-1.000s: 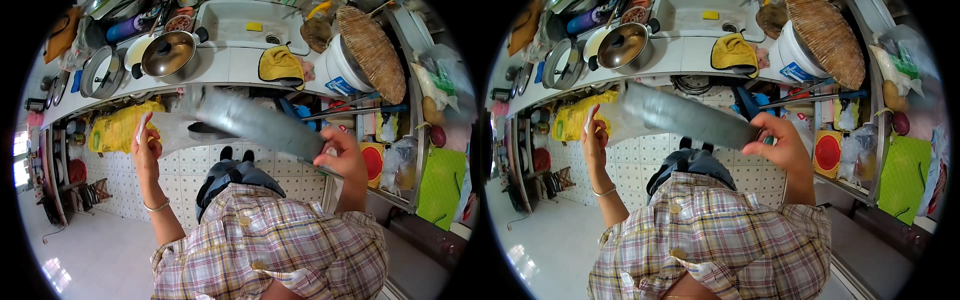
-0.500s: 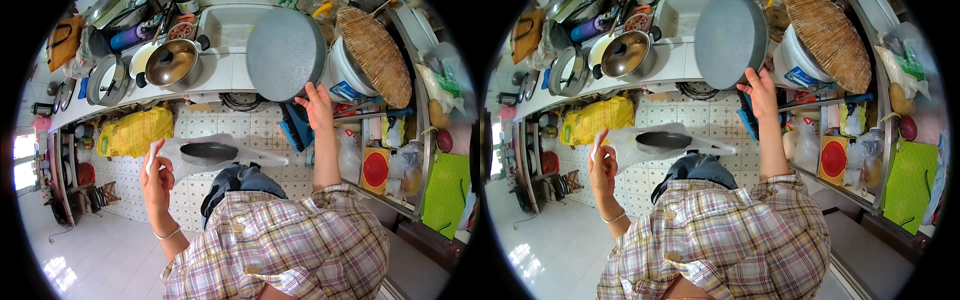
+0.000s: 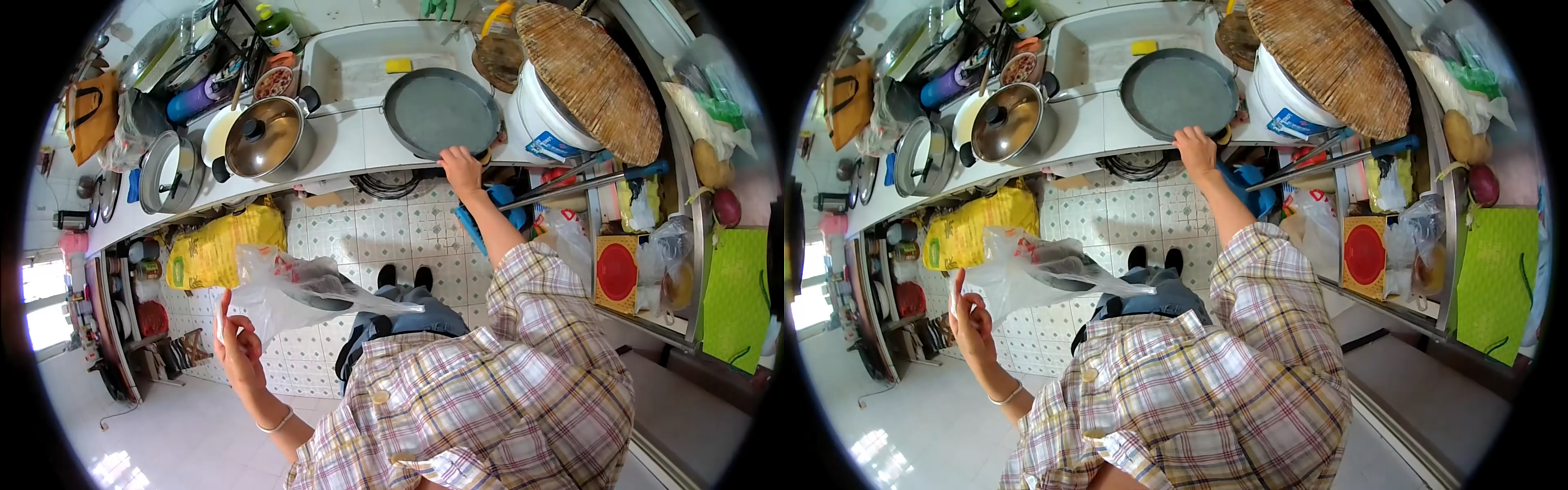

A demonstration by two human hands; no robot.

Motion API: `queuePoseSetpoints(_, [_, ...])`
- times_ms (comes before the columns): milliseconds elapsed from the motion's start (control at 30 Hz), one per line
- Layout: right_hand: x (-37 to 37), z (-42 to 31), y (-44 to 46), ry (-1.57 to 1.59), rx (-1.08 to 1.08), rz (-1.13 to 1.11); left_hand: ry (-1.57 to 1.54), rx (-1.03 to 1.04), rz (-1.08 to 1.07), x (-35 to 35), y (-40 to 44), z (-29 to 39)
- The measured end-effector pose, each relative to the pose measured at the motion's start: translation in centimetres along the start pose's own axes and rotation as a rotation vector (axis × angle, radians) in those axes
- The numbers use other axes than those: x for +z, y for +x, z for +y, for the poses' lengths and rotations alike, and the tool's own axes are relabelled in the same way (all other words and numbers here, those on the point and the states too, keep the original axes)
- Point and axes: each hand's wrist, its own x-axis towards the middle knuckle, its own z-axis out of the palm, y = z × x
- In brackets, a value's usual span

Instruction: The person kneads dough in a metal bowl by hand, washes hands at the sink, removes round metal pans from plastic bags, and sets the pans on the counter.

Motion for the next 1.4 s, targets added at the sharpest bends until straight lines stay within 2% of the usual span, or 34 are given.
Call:
queuePoseSetpoints(167, [2.1,1.7,-1.9,-0.056,-0.030,-0.033,-0.019,0.001,0.004,0.0,0.0,-0.2])
queuePoseSetpoints(400, [2.7,1.1,-1.8,-0.172,0.063,-0.167,0.019,-0.004,-0.049,1.0,0.1,-0.2])
queuePoseSetpoints(500, [3.2,1.3,-2.0,-0.242,0.114,-0.256,0.006,-0.062,-0.057,2.0,0.2,-0.2])
queuePoseSetpoints(567, [-0.2,-1.2,-0.3,-0.251,0.196,-0.445,-0.015,-0.093,-0.059,3.0,-0.1,-0.1])
queuePoseSetpoints(600, [-1.2,-2.5,0.1,-0.215,0.230,-0.398,-0.034,-0.107,-0.073,3.6,-0.3,0.3])
queuePoseSetpoints(633, [-2.6,-3.8,0.8,-0.046,0.170,-0.272,-0.017,-0.116,-0.090,4.1,-0.4,0.5])
queuePoseSetpoints(667, [-4.9,-6.3,2.0,0.106,0.141,-0.255,-0.003,-0.123,-0.108,4.5,-0.5,0.7])
queuePoseSetpoints(700, [-8.1,-10.1,3.1,0.504,0.246,-0.325,-0.002,-0.144,-0.076,4.8,-0.5,0.8])
queuePoseSetpoints(733, [-12.2,-14.8,3.8,0.800,0.288,-0.498,0.008,-0.143,-0.116,5.1,-0.4,0.9])
queuePoseSetpoints(767, [-14.6,-18.2,3.0,0.926,0.151,-0.606,0.020,-0.138,-0.162,5.2,-0.5,1.0])
queuePoseSetpoints(833, [-13.3,-22.2,-0.7,1.055,-0.055,-0.921,0.021,-0.141,-0.179,5.9,-0.6,1.2])
queuePoseSetpoints(867, [-11.3,-23.8,-2.9,0.893,-0.145,-0.962,0.021,-0.141,-0.208,6.0,-0.6,1.3])
queuePoseSetpoints(900, [-7.5,-25.0,-5.0,0.672,-0.182,-1.094,0.011,-0.137,-0.250,5.8,-0.5,1.4])
queuePoseSetpoints(933, [-3.4,-25.2,-8.7,0.705,-0.146,-0.882,0.016,-0.123,-0.264,6.0,-0.6,1.7])
queuePoseSetpoints(1000, [0.7,-27.0,-11.1,0.468,0.073,-0.740,0.010,-0.109,-0.292,6.0,-0.6,2.0])
queuePoseSetpoints(1033, [2.1,-26.8,-11.9,0.471,0.064,-0.724,0.007,-0.106,-0.301,6.0,-0.6,2.1])
queuePoseSetpoints(1100, [4.6,-26.0,-12.5,0.579,0.284,-1.053,0.023,-0.085,-0.301,5.8,-0.6,2.3])
queuePoseSetpoints(1133, [5.4,-25.7,-13.0,0.579,0.274,-1.039,0.033,-0.078,-0.299,5.6,-0.5,2.3])
queuePoseSetpoints(1200, [6.2,-25.2,-13.5,0.797,0.218,-1.066,0.024,-0.057,-0.290,5.1,-0.4,2.4])
queuePoseSetpoints(1267, [4.4,-25.6,-11.6,0.771,0.255,-1.100,0.012,-0.040,-0.281,4.7,-0.1,2.3])
queuePoseSetpoints(1367, [2.6,-25.4,-9.4,0.960,0.154,-0.871,0.025,-0.075,-0.279,4.1,0.8,1.2])
queuePoseSetpoints(1400, [1.4,-25.5,-8.1,0.956,0.147,-0.869,0.020,-0.069,-0.277,4.1,1.3,0.5])
